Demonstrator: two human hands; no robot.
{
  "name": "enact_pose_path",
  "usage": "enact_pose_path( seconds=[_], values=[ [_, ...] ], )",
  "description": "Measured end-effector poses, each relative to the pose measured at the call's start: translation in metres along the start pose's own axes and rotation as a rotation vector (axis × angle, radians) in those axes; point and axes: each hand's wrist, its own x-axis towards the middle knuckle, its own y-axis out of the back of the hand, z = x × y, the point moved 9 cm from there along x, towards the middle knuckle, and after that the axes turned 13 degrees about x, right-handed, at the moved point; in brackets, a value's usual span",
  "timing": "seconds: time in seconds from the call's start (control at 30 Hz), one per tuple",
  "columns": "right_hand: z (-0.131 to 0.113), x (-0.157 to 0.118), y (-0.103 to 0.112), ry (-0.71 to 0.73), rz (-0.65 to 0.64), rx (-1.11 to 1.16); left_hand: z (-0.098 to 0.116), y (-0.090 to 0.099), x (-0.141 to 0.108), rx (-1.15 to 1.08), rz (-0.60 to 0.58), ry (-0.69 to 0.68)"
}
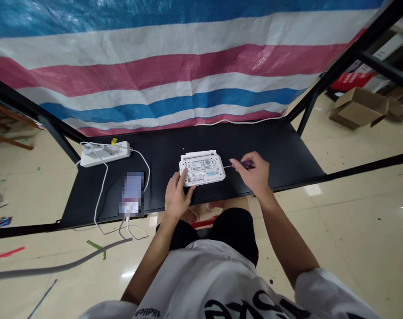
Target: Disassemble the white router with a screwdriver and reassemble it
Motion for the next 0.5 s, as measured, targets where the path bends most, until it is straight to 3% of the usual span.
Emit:
enact_pose_path(
  seconds=[0.07, 0.13, 0.27, 0.37, 0.5],
  values=[
    [0.014, -0.002, 0.017, -0.074, 0.146, 0.004, 0.0, 0.0, 0.0, -0.012, 0.0, -0.001],
    [0.026, -0.006, 0.025, -0.105, 0.209, -0.03, -0.001, 0.002, -0.001, -0.038, -0.006, 0.008],
    [0.047, -0.017, 0.008, -0.09, 0.03, -0.32, 0.003, 0.024, -0.011, -0.126, 0.012, 0.036],
    [0.067, -0.032, -0.01, -0.159, -0.121, -0.475, 0.019, 0.061, -0.026, -0.23, 0.046, -0.022],
    [0.077, -0.044, -0.021, -0.214, -0.17, -0.524, 0.046, 0.138, -0.052, -0.306, 0.186, -0.301]
  ],
)
